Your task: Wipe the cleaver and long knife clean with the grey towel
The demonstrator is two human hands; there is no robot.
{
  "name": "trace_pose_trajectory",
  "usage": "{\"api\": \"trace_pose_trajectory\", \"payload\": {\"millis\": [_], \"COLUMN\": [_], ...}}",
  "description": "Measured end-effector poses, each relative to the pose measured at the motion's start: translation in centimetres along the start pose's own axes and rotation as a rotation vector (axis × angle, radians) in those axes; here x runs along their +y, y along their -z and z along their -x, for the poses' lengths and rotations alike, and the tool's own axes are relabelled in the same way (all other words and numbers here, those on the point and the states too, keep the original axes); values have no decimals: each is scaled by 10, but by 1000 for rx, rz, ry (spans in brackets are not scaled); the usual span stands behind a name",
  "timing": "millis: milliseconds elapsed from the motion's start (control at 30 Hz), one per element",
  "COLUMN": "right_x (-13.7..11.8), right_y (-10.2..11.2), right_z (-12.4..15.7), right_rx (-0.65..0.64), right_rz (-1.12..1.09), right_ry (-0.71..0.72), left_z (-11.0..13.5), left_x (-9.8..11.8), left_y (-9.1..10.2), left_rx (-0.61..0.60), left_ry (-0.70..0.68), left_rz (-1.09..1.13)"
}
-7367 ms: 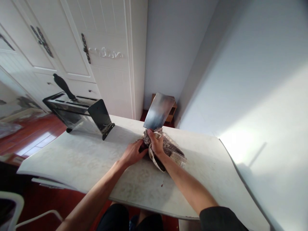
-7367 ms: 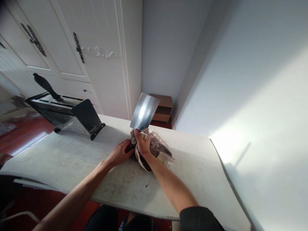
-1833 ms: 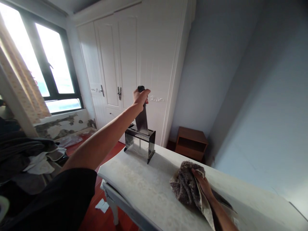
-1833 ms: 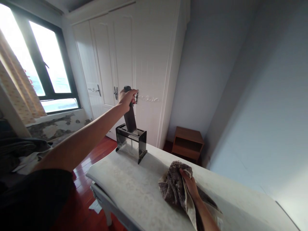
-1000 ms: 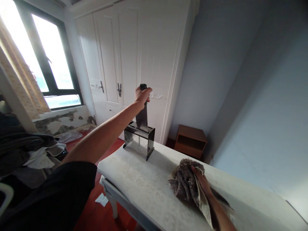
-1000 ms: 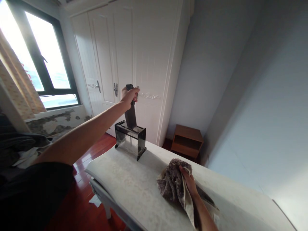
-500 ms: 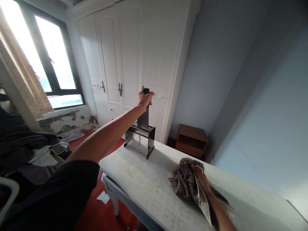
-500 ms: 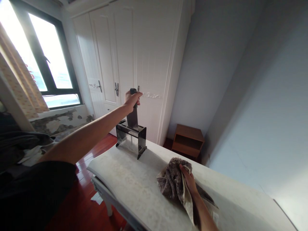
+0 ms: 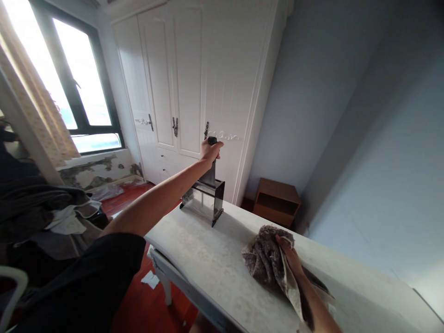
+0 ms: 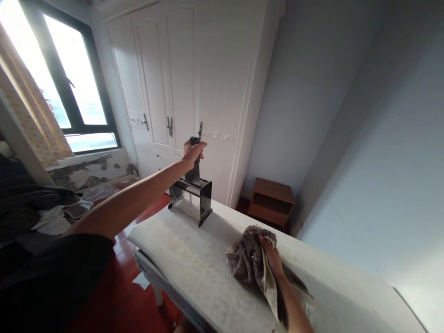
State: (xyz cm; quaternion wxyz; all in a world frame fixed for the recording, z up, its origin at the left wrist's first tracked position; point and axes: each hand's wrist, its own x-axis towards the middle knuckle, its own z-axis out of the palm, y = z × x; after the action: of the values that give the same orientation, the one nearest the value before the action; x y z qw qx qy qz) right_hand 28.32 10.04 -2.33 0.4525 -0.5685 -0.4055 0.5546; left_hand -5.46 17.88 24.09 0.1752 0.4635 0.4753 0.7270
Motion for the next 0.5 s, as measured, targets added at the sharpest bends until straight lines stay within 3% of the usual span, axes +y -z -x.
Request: {"api": "trace_pose_trajectory", "payload": {"millis": [500], "right_x": [-4], "right_y": [-3], "right_z": [4], "right_rx": [-19], "right_rz": [-63], "right_ry": [9], "left_z": [17], "left_x": [-38], "left_y": [12], "left_rx": [-34], "left_ry": [69], "left_rz": [46]}}
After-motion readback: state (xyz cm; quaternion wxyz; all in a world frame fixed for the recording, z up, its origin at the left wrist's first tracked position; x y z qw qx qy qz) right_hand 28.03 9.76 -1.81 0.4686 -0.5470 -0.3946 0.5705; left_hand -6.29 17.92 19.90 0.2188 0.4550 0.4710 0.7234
